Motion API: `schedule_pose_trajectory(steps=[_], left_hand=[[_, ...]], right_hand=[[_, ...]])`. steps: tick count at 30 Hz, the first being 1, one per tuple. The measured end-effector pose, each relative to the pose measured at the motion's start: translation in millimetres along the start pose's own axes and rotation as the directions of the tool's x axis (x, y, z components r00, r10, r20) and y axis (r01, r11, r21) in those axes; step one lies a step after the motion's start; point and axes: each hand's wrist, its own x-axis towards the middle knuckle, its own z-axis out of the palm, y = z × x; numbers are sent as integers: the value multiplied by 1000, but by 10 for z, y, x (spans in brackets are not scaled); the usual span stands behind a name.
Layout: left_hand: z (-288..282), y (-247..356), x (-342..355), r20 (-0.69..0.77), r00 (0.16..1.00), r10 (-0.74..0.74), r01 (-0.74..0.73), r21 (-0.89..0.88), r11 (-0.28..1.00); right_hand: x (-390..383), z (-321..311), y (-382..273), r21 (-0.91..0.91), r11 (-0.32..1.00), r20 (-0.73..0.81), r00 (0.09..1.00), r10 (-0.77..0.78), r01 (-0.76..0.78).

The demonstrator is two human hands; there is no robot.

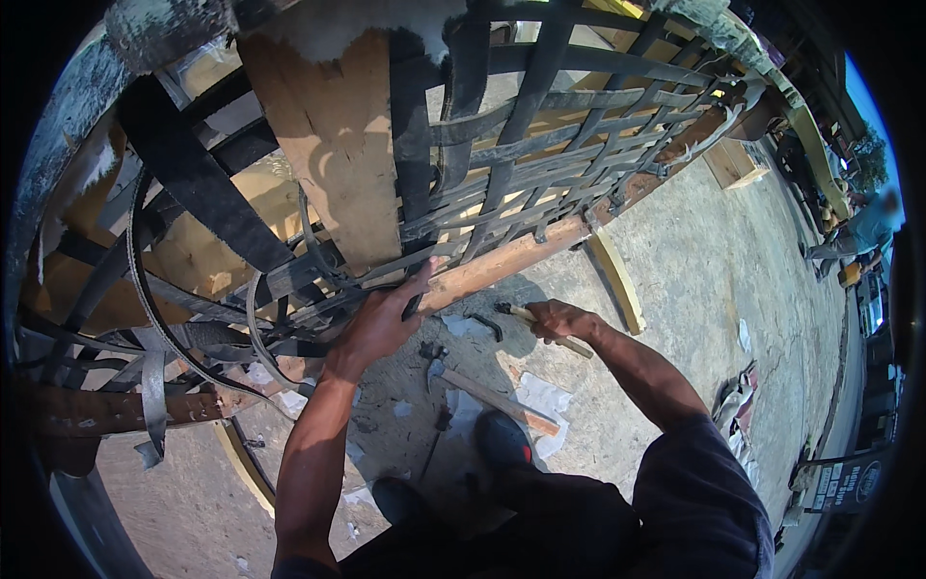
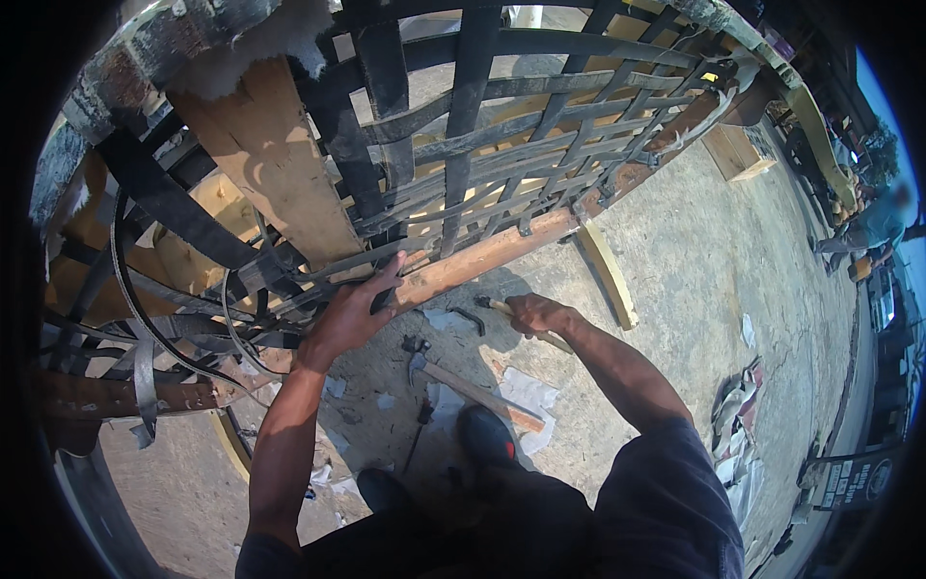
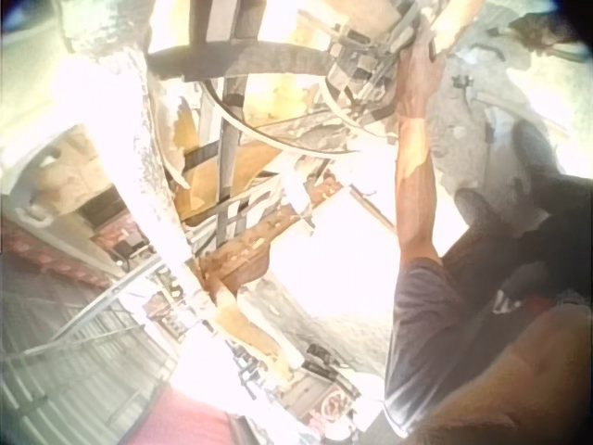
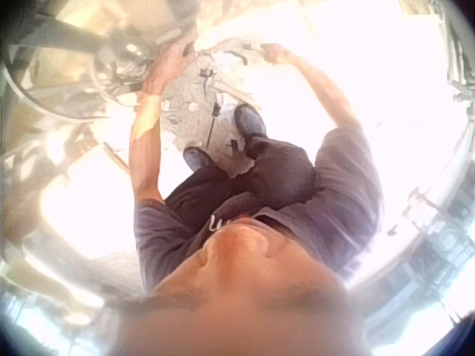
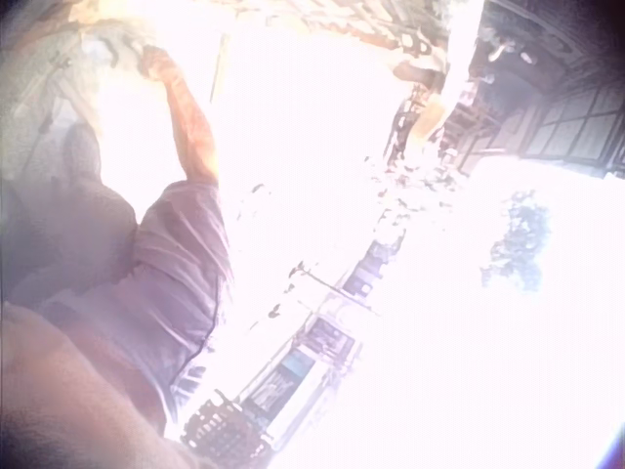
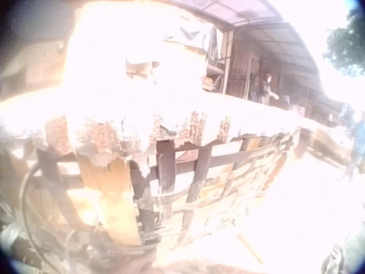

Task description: The person uses a hammer to repeatedly tap and adjust a woven metal mesh attached to a curved wooden frame. The person holds the mesh with one hand while striking it with the hammer in the other, working along the frame's edge.

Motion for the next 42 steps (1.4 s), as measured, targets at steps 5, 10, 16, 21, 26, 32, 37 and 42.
schedule_pose_trajectory(steps=[5,10,16,21,26,32,37,42], left_hand=[[-59,-49,-54,-18,999,-46,48,68,997],[25,0,1,-35,999,1,1,52,999],[-10,36,-51,-53,998,-25,26,10,1000],[39,-33,-28,-91,993,76,-66,116,991],[39,-27,-10,-71,994,86,-82,54,995],[7,77,-24,-82,996,-22,28,76,997],[45,99,11,-52,991,-124,127,56,990],[31,173,42,-48,991,-125,129,88,988]], right_hand=[[509,-789,-1042,-372,928,145,985,89,-29],[1434,-1040,-768,-297,938,333,902,275,-177],[1480,-1257,-796,-132,956,541,789,291,-262],[1370,-1297,-614,-176,964,563,783,264,-199],[1425,-1224,-453,-275,953,552,790,266,-128],[1357,-1253,-567,-297,951,560,792,242,-81],[1308,-1248,-414,-197,974,553,807,207,-115],[1251,-1198,-402,-164,976,462,862,207,-147]])
